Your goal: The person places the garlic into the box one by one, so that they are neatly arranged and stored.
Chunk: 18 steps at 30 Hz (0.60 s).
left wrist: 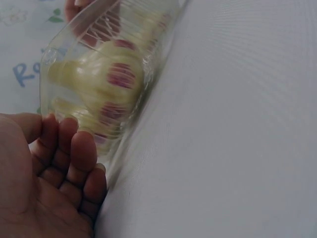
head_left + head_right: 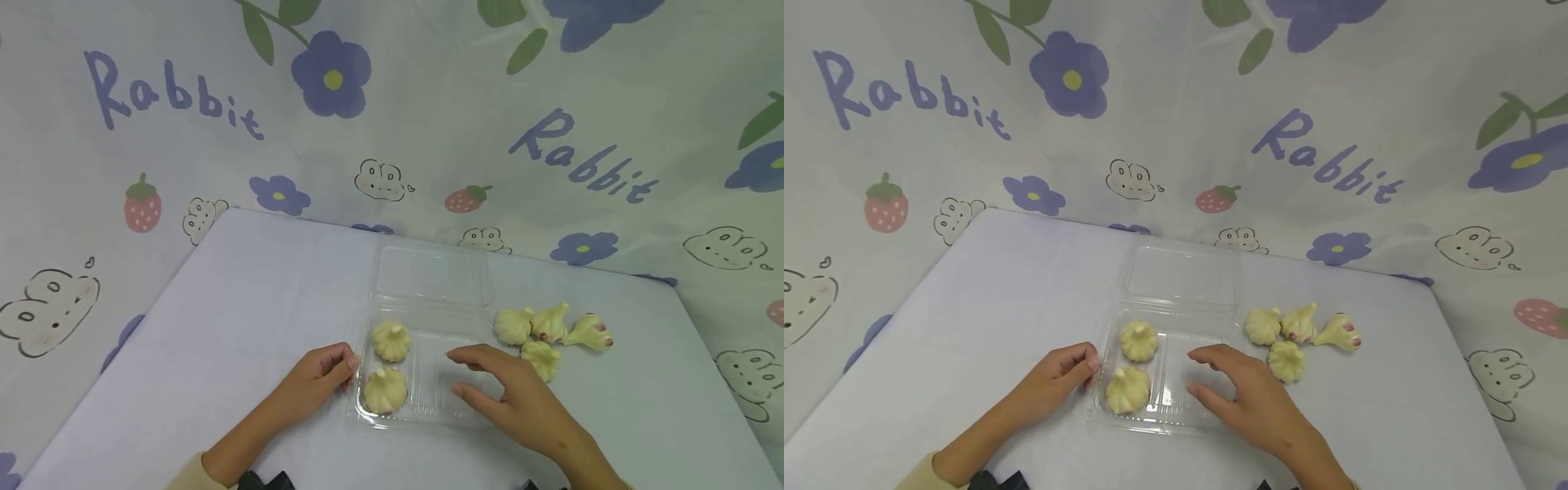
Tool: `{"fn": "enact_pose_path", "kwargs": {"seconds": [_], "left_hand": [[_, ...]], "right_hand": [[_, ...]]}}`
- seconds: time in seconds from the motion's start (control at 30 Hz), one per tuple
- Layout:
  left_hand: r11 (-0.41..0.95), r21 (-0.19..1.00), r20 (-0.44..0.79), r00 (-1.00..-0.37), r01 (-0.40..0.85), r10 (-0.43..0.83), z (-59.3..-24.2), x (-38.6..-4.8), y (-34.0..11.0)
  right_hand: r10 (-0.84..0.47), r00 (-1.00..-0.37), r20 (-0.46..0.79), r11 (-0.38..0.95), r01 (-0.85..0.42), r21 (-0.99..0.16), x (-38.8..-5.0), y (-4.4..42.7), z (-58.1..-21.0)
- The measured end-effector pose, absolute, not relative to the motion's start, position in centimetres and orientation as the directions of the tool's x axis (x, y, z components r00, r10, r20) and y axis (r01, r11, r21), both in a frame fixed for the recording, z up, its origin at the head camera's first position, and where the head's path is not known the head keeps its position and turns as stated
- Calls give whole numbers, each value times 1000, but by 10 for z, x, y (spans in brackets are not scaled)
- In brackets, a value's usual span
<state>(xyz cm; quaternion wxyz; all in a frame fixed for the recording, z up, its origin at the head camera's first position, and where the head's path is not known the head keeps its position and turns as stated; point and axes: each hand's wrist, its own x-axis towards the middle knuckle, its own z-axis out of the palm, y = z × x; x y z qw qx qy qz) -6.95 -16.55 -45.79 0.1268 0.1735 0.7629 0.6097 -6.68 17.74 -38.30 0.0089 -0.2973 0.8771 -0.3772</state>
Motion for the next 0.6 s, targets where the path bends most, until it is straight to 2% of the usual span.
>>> {"fn": "enact_pose_path", "kwargs": {"seconds": [0.4,0.6], "left_hand": [[207,973,9,-909,104,416,-458,-70,-163],[228,967,14,-916,114,401,-458,-69,-165]], "right_hand": [[-481,-803,351,554,-589,-588,-58,195,-368],[-466,-807,363,584,-589,-559,-55,206,-361]]}}
